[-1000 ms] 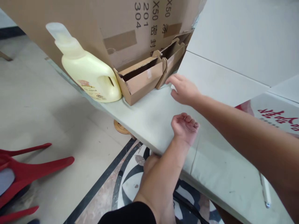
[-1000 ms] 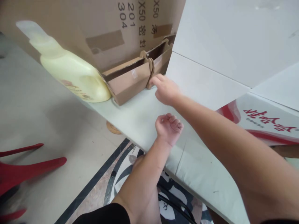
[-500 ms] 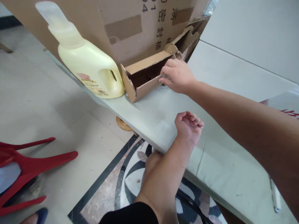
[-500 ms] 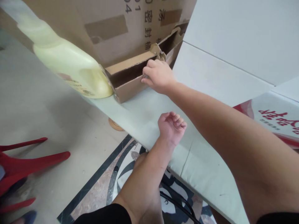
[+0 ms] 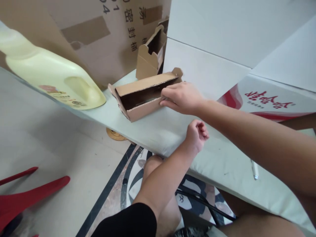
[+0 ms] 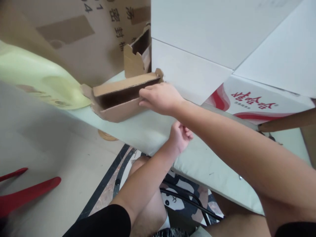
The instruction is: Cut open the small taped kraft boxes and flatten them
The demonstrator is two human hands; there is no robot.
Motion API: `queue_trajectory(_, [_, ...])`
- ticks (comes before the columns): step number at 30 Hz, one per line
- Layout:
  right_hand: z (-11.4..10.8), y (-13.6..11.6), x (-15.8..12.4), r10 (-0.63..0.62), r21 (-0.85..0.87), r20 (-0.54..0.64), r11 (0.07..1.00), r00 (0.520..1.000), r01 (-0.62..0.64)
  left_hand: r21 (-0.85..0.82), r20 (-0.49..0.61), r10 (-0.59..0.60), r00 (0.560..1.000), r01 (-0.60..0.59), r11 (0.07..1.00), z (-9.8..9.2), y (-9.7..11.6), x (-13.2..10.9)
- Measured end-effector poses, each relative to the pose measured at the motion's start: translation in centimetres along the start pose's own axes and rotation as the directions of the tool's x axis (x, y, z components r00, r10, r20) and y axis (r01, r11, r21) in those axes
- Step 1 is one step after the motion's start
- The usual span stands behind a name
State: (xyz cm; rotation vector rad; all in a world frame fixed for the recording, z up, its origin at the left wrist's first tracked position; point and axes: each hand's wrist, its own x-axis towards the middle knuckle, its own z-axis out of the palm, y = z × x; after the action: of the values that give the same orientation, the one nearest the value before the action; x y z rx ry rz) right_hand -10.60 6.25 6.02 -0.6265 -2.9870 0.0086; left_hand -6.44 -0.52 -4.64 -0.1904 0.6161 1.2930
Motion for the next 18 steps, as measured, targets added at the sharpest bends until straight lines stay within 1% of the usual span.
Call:
queue_trajectory(3, [-0.4, 1.2, -4.0, 0.036, -0.019, -0.023, 0.999, 0.999, -0.037, 0.168, -0.024, -0.081, 0.996, 0.084, 0.982, 0.0, -2.7, 0.3])
queue_trajectory(5, [-0.6, 2.2, -7.2, 0.051, -0.04, -0.076, 0.998, 0.996, -0.054, 0.263, -0.024, -0.104, 0.994, 0.106, 0.959, 0.0, -3.9, 0.3])
queue_trajectory(8, [-1.3, 3.6, -12.8, 0.039, -0.11, -0.172, 0.992, 0.984, -0.058, 0.398, -0.001, -0.104, 0.995, 0.096, 0.912, 0.0, -5.1, 0.1])
queue_trajectory(9, [-1.7, 3.9, -14.7, 0.047, -0.141, -0.176, 0.987, 0.983, -0.072, 0.445, 0.002, -0.097, 0.995, 0.086, 0.892, 0.0, -5.5, 0.1])
queue_trajectory(11, [-2.4, 4.3, -18.5, 0.038, -0.209, -0.261, 0.973, 0.965, -0.095, 0.538, 0.001, -0.086, 0.996, 0.072, 0.84, 0.0, -6.2, 0.0])
queue_trajectory(12, [-2.9, 4.4, -20.2, 0.029, -0.246, -0.297, 0.963, 0.954, -0.106, 0.585, 0.001, -0.086, 0.996, 0.069, 0.808, -0.1, -6.6, -0.1])
queue_trajectory(13, [-3.2, 4.4, -21.9, 0.053, -0.271, -0.327, 0.951, 0.944, -0.148, 0.633, 0.004, -0.088, 0.996, 0.066, 0.772, -0.2, -6.9, -0.1])
queue_trajectory(15, [-3.8, 4.1, -24.9, 0.107, -0.278, -0.417, 0.931, 0.903, -0.238, 0.732, 0.02, -0.083, 0.996, 0.042, 0.68, -0.4, -7.0, -0.4])
queue_trajectory(17, [-3.9, 3.8, -27.3, 0.192, -0.251, -0.487, 0.903, 0.852, -0.348, 0.832, 0.047, -0.052, 0.998, -0.01, 0.555, -0.7, -6.5, -0.7])
queue_trajectory(18, [-3.7, 3.6, -28.3, 0.237, -0.227, -0.506, 0.891, 0.829, -0.394, 0.877, 0.064, -0.03, 0.997, -0.042, 0.478, -0.9, -5.9, -0.7])
